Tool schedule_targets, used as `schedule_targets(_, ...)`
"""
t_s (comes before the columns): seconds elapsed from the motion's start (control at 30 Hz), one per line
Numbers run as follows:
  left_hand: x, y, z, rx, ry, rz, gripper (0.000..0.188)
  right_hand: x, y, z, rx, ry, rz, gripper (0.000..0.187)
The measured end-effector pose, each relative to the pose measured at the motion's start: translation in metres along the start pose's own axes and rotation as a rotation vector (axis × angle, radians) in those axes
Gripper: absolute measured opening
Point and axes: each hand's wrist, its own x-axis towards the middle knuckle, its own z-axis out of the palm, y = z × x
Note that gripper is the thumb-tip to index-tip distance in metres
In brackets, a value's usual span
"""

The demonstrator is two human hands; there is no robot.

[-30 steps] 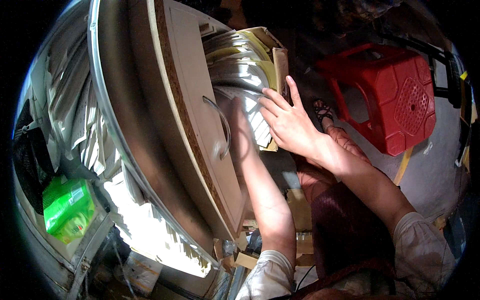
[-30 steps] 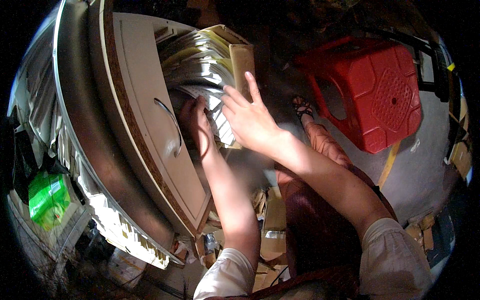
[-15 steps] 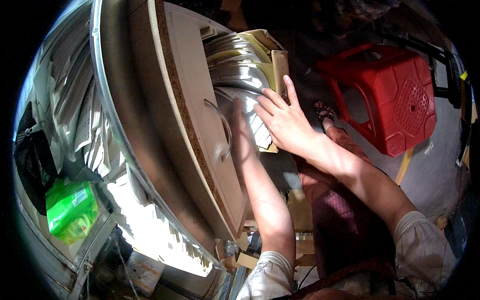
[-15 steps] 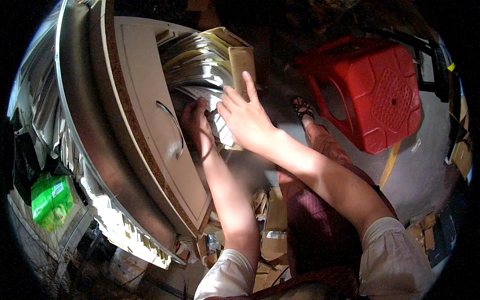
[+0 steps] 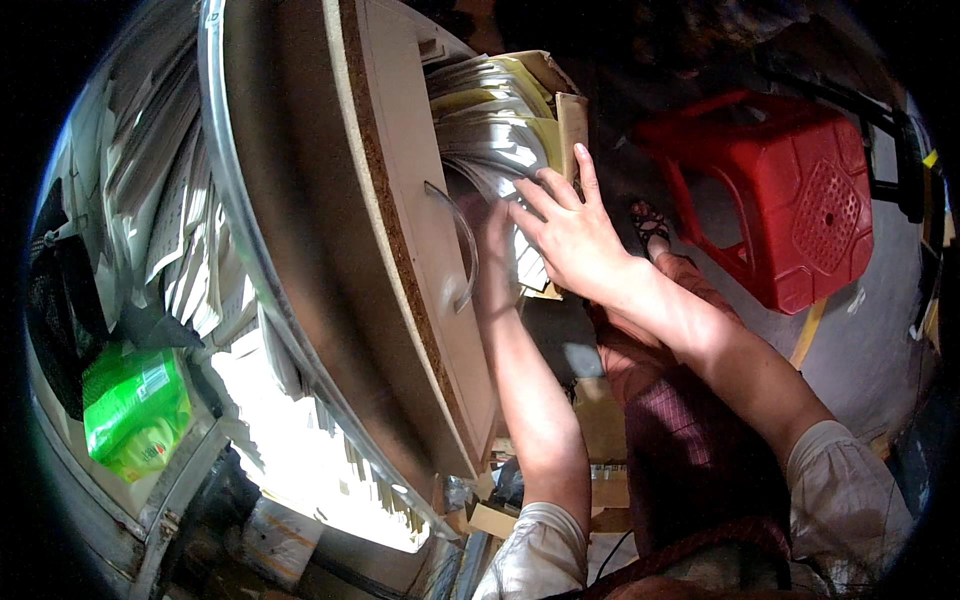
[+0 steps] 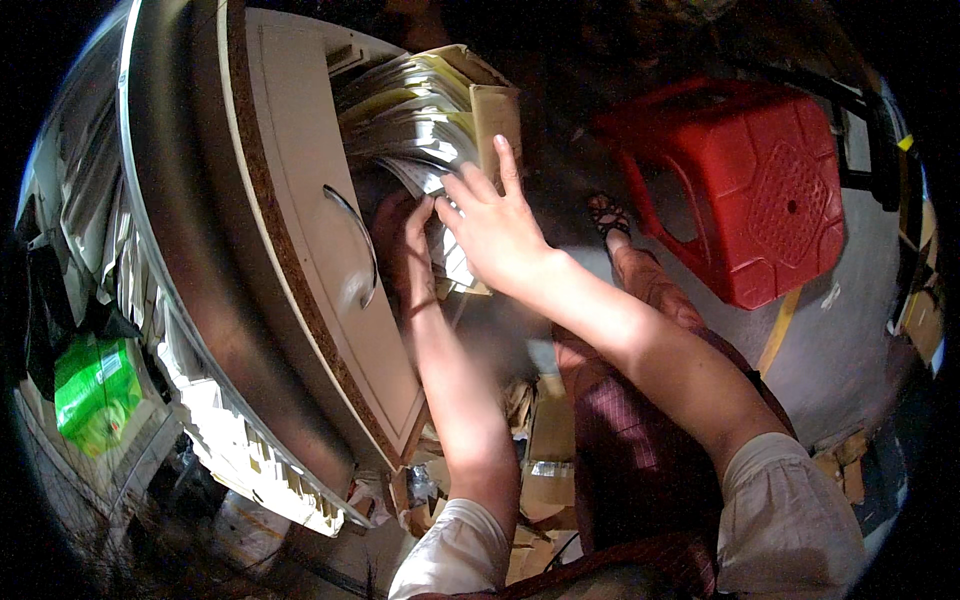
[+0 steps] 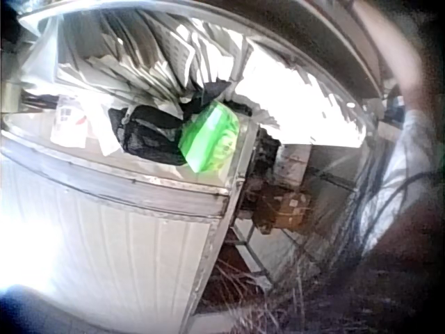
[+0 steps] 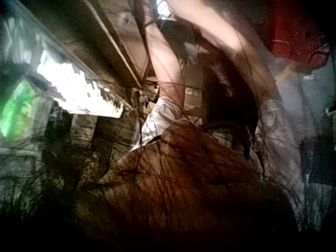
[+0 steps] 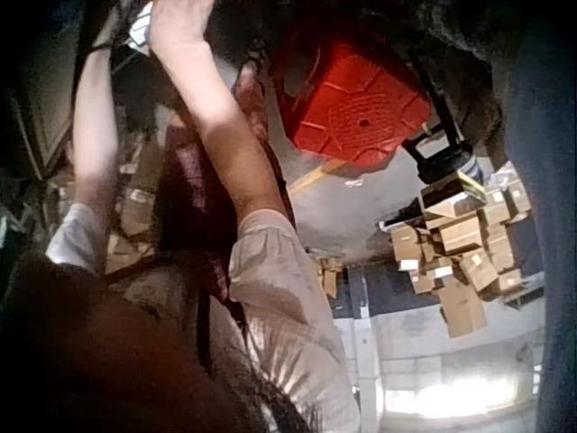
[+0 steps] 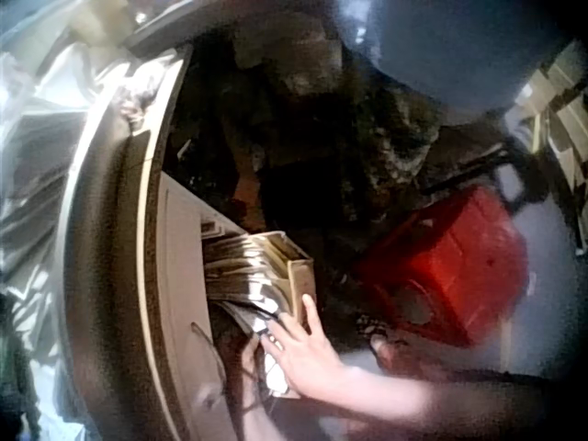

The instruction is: The person retrieves sheets of paper from a drawer, separates them, and places them on a red stool. The person then moves to a table and handles small plastic bags containing hardware items, placing them into a cardboard box.

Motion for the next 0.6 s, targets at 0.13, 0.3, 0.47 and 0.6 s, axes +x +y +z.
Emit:
schedule_targets(0.13, -0.001, -0.006, -0.003, 0.133, 0.023, 0.017, 0.026, 0.011, -0.001, 0.0, 0.037, 0.114, 0.012, 0.038)
schedule_targets(0.3, 0.0, -0.006, -0.003, 0.294, 0.05, 0.196, 0.027, 0.037, 0.003, -0.013, -0.002, 0.091, 0.076, 0.035)
schedule_targets(0.47, -0.002, -0.004, 0.003, 0.385, 0.113, 0.214, 0.028, 0.051, 0.009, -0.004, 0.021, 0.081, 0.146, 0.035)
schedule_targets(0.6, 0.004, -0.006, -0.004, 0.387, 0.047, 0.21, 0.027, 0.052, 0.012, 0.001, 0.037, 0.095, 0.129, 0.03)
